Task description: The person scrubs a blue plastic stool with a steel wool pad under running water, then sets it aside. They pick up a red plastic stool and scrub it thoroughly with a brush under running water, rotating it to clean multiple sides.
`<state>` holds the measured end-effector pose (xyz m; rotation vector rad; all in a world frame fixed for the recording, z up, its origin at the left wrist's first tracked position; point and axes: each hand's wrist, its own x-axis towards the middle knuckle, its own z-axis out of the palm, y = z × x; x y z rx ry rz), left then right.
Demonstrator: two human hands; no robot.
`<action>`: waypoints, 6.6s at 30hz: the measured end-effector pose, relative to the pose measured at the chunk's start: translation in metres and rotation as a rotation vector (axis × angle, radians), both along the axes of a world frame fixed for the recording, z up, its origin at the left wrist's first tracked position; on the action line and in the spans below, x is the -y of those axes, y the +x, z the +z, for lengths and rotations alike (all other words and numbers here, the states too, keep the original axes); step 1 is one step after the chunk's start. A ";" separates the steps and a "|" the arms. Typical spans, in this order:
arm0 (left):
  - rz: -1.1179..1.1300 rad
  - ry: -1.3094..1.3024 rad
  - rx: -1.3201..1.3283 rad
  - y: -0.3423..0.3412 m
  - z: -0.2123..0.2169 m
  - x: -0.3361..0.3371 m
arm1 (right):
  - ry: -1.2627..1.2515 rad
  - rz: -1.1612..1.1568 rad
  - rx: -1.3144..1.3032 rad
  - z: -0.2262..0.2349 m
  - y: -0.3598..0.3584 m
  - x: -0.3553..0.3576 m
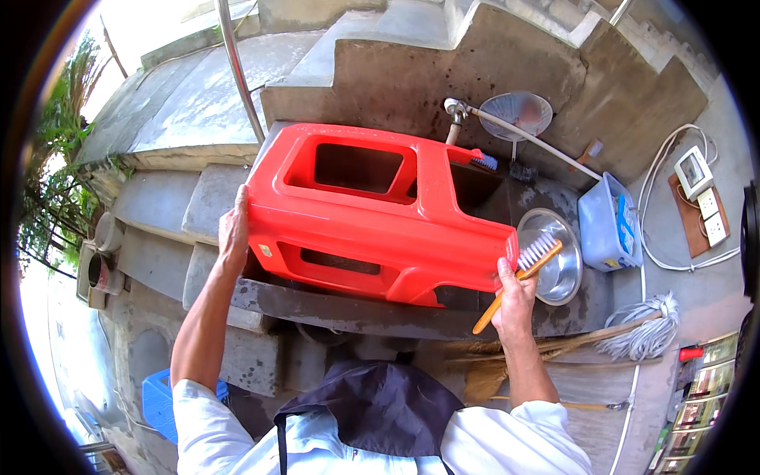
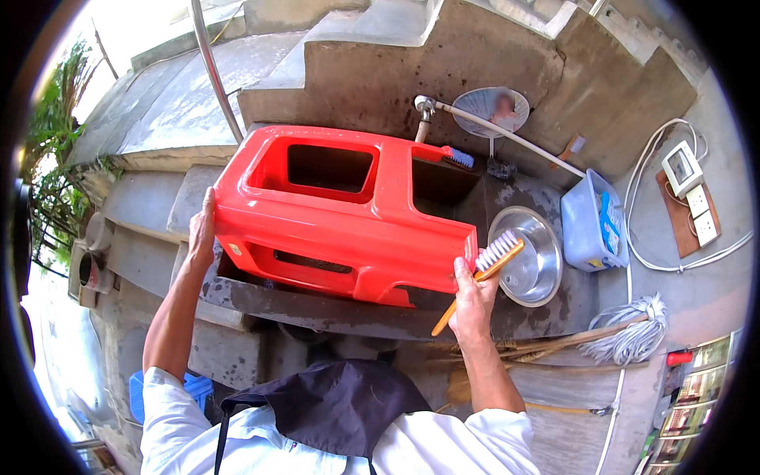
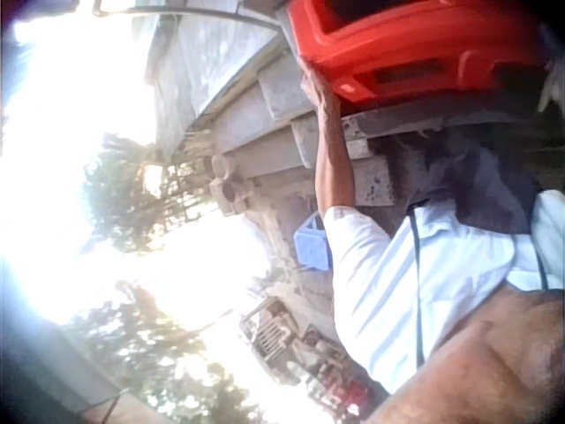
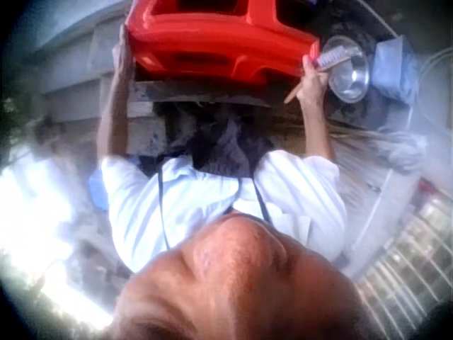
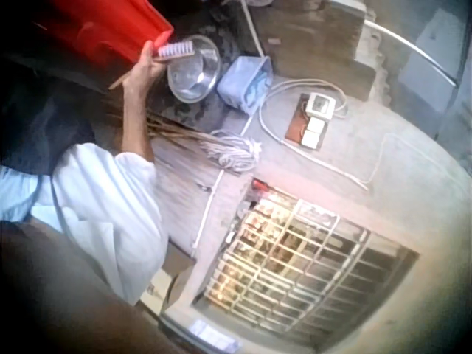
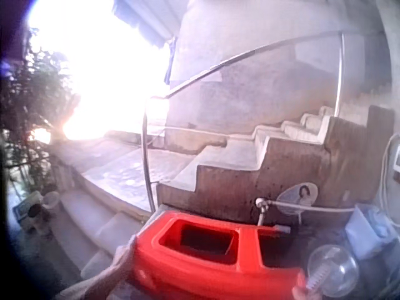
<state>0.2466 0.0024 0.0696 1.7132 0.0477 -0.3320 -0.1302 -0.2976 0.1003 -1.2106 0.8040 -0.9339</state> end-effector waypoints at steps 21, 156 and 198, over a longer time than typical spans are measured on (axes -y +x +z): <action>0.130 0.007 0.214 0.047 -0.125 -0.065 | -0.456 0.094 0.100 0.023 0.094 -0.030; -0.053 0.401 0.837 -0.138 -0.072 0.157 | -1.482 0.872 -0.789 0.011 0.228 0.131; -0.195 0.511 0.885 -0.054 -0.070 0.088 | -1.452 1.010 -0.957 0.034 0.298 0.164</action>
